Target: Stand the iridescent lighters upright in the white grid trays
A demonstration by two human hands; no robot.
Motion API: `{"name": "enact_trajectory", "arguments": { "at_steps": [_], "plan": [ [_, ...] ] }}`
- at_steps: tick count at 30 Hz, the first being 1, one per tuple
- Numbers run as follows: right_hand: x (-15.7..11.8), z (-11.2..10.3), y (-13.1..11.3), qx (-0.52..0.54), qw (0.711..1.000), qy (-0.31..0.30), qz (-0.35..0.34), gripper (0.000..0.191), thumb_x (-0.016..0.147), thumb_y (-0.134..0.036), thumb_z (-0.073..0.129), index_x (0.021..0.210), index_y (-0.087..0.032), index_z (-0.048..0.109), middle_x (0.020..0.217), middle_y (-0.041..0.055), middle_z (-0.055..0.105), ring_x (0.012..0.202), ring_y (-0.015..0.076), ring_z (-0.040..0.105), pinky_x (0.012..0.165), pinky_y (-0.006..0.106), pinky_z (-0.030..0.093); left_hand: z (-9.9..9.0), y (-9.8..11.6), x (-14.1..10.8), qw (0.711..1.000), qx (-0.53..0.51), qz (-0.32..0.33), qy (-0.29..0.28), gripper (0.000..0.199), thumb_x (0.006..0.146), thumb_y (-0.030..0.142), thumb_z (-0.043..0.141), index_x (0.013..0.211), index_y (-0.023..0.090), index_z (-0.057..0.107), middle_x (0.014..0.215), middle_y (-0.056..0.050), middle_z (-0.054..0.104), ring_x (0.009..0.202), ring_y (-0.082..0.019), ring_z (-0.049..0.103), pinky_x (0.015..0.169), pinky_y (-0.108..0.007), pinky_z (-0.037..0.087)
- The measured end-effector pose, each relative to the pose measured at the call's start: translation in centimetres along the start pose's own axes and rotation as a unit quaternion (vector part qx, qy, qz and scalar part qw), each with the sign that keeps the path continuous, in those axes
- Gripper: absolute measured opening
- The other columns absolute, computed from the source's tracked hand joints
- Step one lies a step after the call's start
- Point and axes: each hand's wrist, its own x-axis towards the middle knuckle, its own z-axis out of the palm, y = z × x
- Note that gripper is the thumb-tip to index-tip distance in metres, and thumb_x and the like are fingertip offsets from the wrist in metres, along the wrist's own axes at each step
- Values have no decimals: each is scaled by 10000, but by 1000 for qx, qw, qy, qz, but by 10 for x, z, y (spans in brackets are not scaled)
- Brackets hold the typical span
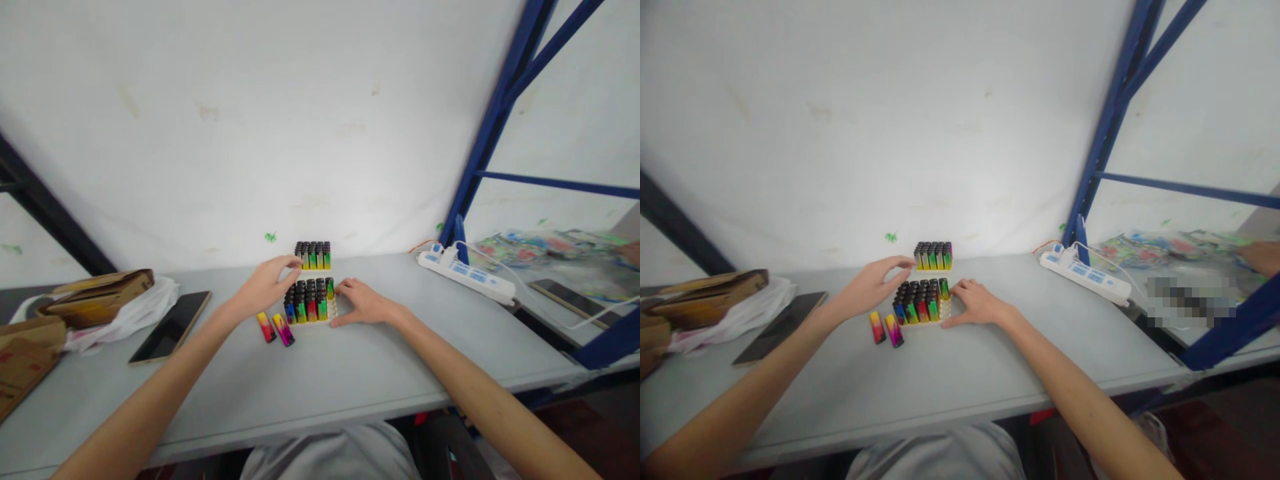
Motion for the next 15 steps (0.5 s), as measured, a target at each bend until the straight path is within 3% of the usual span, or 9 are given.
{"name": "enact_trajectory", "arguments": {
  "at_steps": [4, 8, 11, 15],
  "plan": [
    [-1, -2, -1, 3, 1000, -5, -2, 766, 734, -763, 710, 1211, -170, 616, 1133, 132, 605, 1043, 311, 559, 939, 447, 460, -6, -31, -54, 997, 62, -32, -31, 347, 916, 366, 477, 1122, 179, 684, 1177, -114, 725, 1117, -285, 664, 1061, -455, 471],
    [-1, -4, -4, 9, 1000, -12, 2, 770, 746, -756, 705, 1225, -161, 610, 1142, 141, 604, 1048, 322, 550, 944, 468, 460, 5, -56, -101, 997, 32, -15, -71, 444, 847, 293, 574, 1282, 243, 643, 1369, -94, 649, 1272, -300, 594, 1142, -472, 412],
    [-1, -6, -5, 13, 1000, -15, 1, 756, 751, -743, 710, 1222, -160, 614, 1146, 143, 605, 1050, 324, 545, 950, 478, 459, 8, -61, -118, 995, -5, -5, -102, 345, 908, 324, 557, 1224, 290, 691, 1327, -74, 672, 1239, -282, 610, 1124, -442, 428],
    [-1, -6, -5, 19, 1000, -17, -2, 752, 753, -727, 723, 1235, -161, 610, 1147, 140, 607, 1061, 321, 539, 968, 479, 452, 0, -58, -124, 993, -9, -27, -111, 233, 930, 401, 559, 1016, 273, 734, 1060, -76, 714, 1013, -263, 668, 939, -372, 518]
  ]
}}
